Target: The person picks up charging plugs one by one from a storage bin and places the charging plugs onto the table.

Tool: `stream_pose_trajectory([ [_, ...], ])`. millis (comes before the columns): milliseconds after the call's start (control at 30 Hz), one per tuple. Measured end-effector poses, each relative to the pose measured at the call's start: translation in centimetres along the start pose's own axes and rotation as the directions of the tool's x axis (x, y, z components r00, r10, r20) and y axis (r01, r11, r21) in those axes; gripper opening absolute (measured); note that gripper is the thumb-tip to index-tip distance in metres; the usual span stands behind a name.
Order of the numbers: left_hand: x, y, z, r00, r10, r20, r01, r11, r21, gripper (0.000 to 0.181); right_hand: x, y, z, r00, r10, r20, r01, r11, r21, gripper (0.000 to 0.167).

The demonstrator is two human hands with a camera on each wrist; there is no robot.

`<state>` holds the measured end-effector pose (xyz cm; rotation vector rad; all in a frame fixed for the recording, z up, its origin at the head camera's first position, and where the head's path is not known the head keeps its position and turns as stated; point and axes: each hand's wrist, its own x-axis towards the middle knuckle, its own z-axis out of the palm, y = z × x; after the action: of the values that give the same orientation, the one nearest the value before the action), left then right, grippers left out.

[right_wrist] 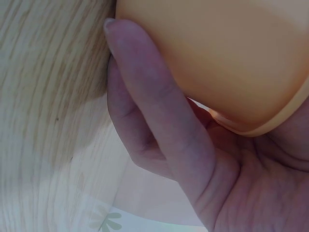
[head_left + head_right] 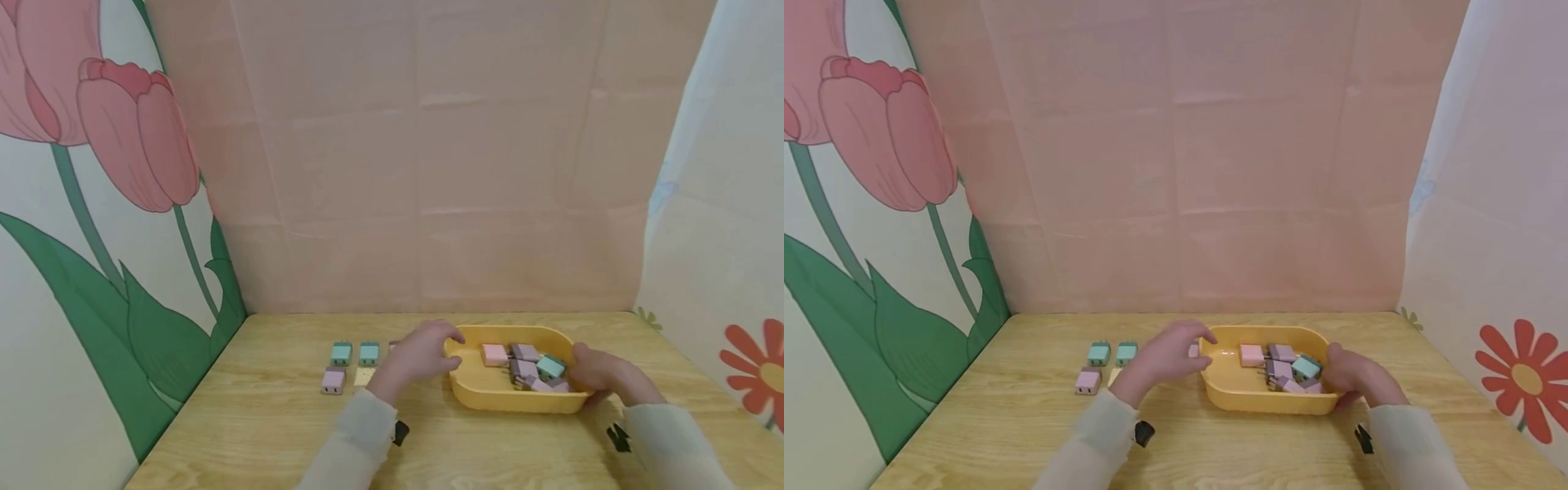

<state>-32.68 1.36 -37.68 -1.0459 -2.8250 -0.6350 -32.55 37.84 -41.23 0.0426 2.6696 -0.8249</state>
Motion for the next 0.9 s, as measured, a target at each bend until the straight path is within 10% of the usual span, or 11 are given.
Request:
stream_pose_trajectory([
  [400, 4.7, 3.1, 5.1, 0.996, 0.056, 0.066, -0.071, 0.967, 0.244, 0.034, -0.5, 0.0, 0.0, 1.000, -0.010, 0.006, 0.010, 1.000, 0.019, 0.040],
  [900, 6.0, 3.0, 8.1, 0.993, -0.054, 0.103, 0.036, 0.984, 0.173, 0.044, -0.1, -0.2, 0.1, 1.000, -0.028, 0.008, 0.028, 1.000, 0.011, 0.038],
])
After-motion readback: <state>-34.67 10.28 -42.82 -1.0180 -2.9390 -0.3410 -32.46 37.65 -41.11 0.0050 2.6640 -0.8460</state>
